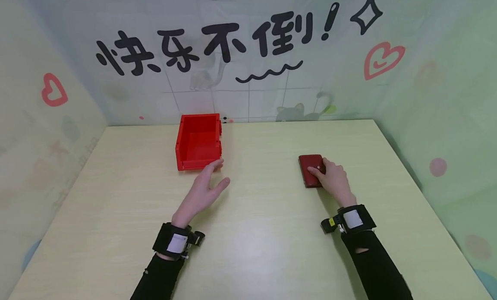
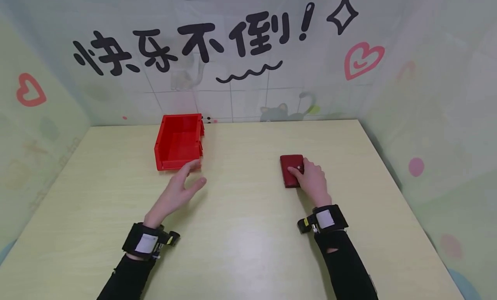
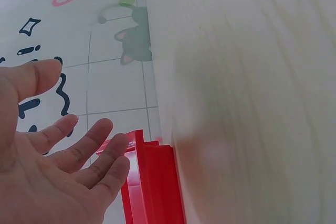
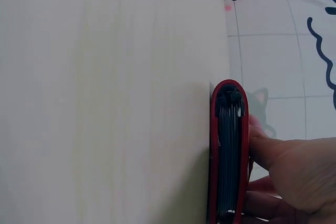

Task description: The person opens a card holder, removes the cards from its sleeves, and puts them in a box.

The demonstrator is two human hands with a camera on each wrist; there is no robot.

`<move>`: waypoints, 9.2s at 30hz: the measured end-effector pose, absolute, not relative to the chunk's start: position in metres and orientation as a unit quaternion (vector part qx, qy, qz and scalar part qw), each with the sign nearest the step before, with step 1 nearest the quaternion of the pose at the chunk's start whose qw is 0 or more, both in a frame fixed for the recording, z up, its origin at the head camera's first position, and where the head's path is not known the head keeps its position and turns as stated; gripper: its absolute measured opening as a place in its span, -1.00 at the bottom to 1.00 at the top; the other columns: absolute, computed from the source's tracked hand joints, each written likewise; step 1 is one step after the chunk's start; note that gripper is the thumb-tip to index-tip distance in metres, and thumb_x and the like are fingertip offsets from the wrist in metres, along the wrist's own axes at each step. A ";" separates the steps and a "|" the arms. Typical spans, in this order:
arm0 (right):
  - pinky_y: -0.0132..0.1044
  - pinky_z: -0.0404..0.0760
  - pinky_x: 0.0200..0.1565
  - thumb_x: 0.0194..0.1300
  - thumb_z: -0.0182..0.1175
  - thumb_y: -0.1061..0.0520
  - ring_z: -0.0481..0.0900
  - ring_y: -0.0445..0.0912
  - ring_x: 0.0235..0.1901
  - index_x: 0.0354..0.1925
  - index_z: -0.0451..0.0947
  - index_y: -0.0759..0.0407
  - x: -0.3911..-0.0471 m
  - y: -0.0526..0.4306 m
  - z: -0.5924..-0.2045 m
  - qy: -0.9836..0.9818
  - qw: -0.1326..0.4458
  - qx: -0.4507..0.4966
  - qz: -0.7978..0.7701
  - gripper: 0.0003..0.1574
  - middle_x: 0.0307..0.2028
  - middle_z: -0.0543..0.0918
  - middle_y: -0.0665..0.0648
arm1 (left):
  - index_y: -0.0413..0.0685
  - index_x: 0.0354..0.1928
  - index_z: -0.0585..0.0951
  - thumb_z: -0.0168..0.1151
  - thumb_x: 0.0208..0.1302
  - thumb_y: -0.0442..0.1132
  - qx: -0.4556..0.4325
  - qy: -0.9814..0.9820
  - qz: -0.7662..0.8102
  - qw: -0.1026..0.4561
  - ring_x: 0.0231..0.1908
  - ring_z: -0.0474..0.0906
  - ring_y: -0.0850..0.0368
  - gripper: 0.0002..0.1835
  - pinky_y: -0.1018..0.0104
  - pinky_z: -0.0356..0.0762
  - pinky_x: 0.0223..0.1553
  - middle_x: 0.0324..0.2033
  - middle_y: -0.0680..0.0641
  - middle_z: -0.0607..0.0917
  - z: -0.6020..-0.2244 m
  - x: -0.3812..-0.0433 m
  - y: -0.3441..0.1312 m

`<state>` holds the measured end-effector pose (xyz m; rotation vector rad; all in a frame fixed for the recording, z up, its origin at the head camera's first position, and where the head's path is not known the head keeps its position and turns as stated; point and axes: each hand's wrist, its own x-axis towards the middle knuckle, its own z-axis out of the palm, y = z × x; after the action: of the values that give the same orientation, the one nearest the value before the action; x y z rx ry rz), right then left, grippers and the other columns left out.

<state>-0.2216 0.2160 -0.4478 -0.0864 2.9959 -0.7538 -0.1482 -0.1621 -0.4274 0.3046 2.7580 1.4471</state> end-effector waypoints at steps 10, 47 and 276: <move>-0.30 0.40 -0.48 0.34 0.30 -0.20 0.53 0.05 -0.49 -0.02 0.32 0.32 -0.202 0.185 -0.451 0.959 -0.001 -0.005 -0.284 -0.32 -0.40 0.61 0.33 | -0.11 0.50 0.21 0.25 0.40 -0.12 0.102 0.884 0.457 0.017 0.39 0.32 -0.24 -0.28 -0.24 0.39 0.33 0.43 -0.20 0.36 -0.426 -0.149 -0.160; -0.35 0.19 -0.46 0.21 0.37 -0.27 0.31 -0.14 -0.58 -0.58 0.26 0.06 -0.175 0.111 -0.461 0.947 0.008 -0.125 -0.296 -0.36 -0.67 0.30 0.00 | -0.13 0.04 0.61 0.20 0.44 -0.08 0.064 0.896 0.424 0.119 -0.33 0.50 0.11 -0.70 0.35 0.45 -0.29 -0.31 -0.07 0.68 -0.434 -0.142 -0.139; -0.02 0.28 0.09 0.07 0.54 -0.04 0.42 0.00 -0.05 0.10 0.69 0.15 -0.169 0.108 -0.484 0.893 -0.065 -0.199 -0.398 -0.36 0.12 0.71 0.16 | -0.27 0.08 0.57 0.30 0.33 -0.29 0.083 0.889 0.438 0.102 -0.23 0.41 0.07 -0.67 0.34 0.39 -0.17 -0.21 -0.16 0.56 -0.448 -0.150 -0.110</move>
<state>-0.1692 0.1077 -0.4836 -0.6510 2.9297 -1.3041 -0.1504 -0.1101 -0.4484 0.2457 2.6254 1.2936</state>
